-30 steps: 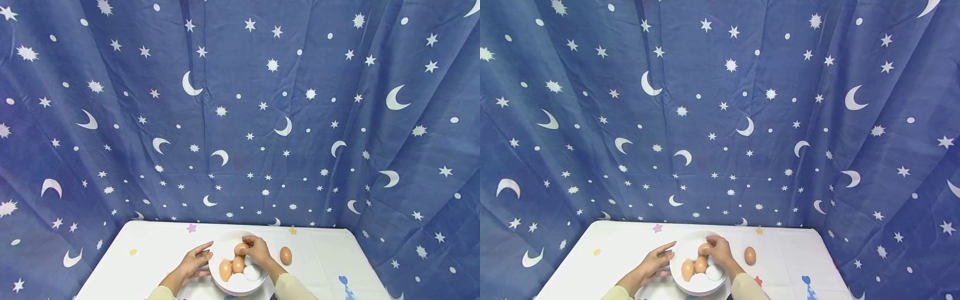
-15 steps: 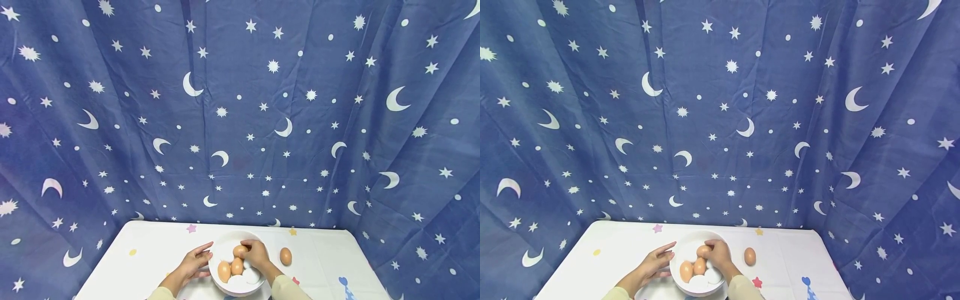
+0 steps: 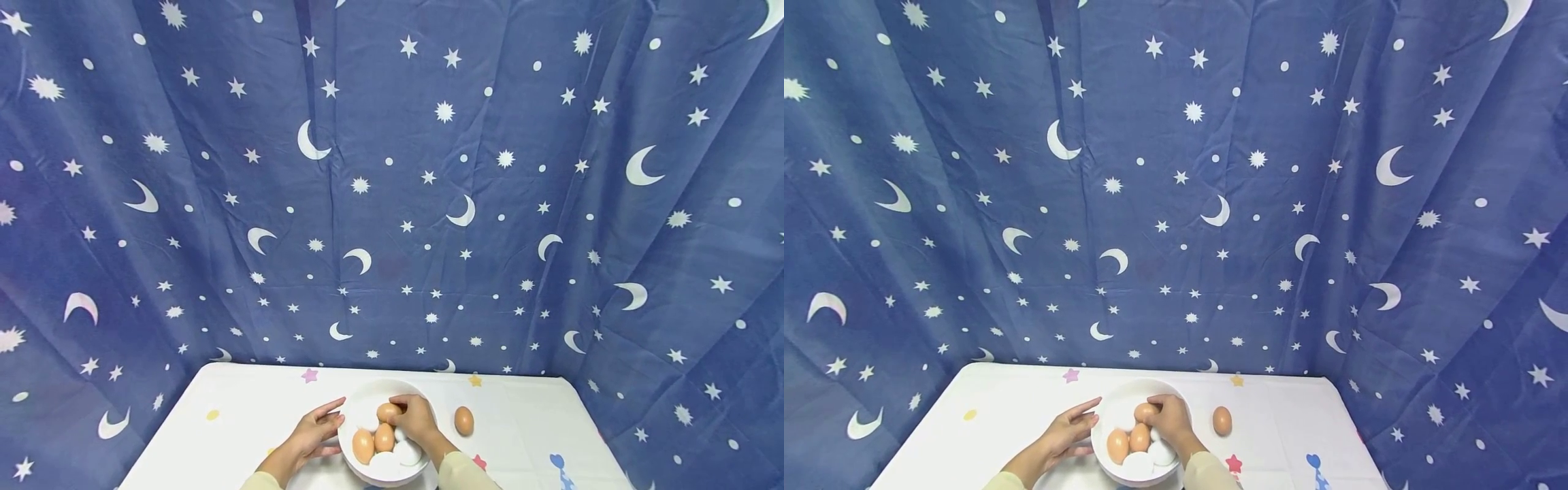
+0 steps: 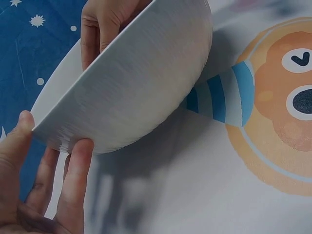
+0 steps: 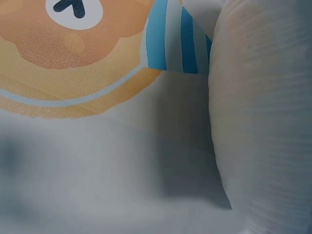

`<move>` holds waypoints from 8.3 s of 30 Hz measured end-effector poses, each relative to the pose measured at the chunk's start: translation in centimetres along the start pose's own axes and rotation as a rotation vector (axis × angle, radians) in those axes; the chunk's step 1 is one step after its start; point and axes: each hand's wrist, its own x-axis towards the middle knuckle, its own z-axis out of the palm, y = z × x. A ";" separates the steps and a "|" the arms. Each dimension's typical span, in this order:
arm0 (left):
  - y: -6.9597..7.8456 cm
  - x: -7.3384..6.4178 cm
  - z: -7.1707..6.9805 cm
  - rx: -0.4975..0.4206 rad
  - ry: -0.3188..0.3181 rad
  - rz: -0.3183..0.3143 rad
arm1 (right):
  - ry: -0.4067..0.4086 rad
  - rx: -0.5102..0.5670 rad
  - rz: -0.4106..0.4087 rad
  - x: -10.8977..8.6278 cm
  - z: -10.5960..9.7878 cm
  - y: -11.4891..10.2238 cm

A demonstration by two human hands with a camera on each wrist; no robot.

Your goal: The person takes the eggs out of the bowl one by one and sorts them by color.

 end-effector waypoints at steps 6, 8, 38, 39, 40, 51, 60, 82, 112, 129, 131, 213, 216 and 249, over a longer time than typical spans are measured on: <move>0.2 0.0 0.1 0.005 0.002 -0.001 | -0.013 0.003 0.010 0.2 0.0 0.1; 0.2 0.1 0.2 0.006 0.006 0.005 | -0.013 -0.004 0.013 0.4 -0.1 0.1; 0.0 0.0 0.3 0.032 -0.023 0.002 | -0.144 0.100 -0.028 0.3 -2.8 -1.3; 0.0 0.0 0.3 0.032 -0.021 0.002 | -0.148 0.118 -0.028 0.4 -3.1 -1.4; 0.0 0.0 0.3 0.034 -0.020 0.004 | -0.154 0.135 -0.019 0.4 -3.4 -1.6; 0.3 -0.2 0.2 0.026 -0.018 0.014 | -0.216 0.374 0.176 0.3 -6.4 -2.5; 0.4 0.0 -0.1 0.025 -0.010 0.013 | -0.174 0.491 0.282 -0.2 -10.8 -1.3; 0.6 0.0 -0.5 0.035 0.000 0.012 | 0.089 0.459 0.433 -2.0 -15.1 7.0; -0.4 -0.1 0.0 0.001 -0.031 0.005 | 0.131 0.277 0.504 -4.2 -13.5 13.9; -0.5 0.1 -0.2 0.008 -0.017 0.000 | 0.104 0.302 0.528 -4.1 -13.3 13.5; -0.5 0.1 -0.2 0.008 -0.018 0.005 | 0.103 0.305 0.532 -4.0 -13.3 13.4; -0.6 0.0 0.1 0.012 -0.006 0.037 | -0.032 0.071 0.129 -3.5 1.1 -2.0; -0.6 0.0 0.1 0.009 -0.007 0.040 | -0.033 0.088 0.126 -3.5 1.1 -2.0; -0.1 -0.3 0.2 0.002 -0.012 0.025 | -0.182 0.363 0.419 -2.9 -0.4 -2.6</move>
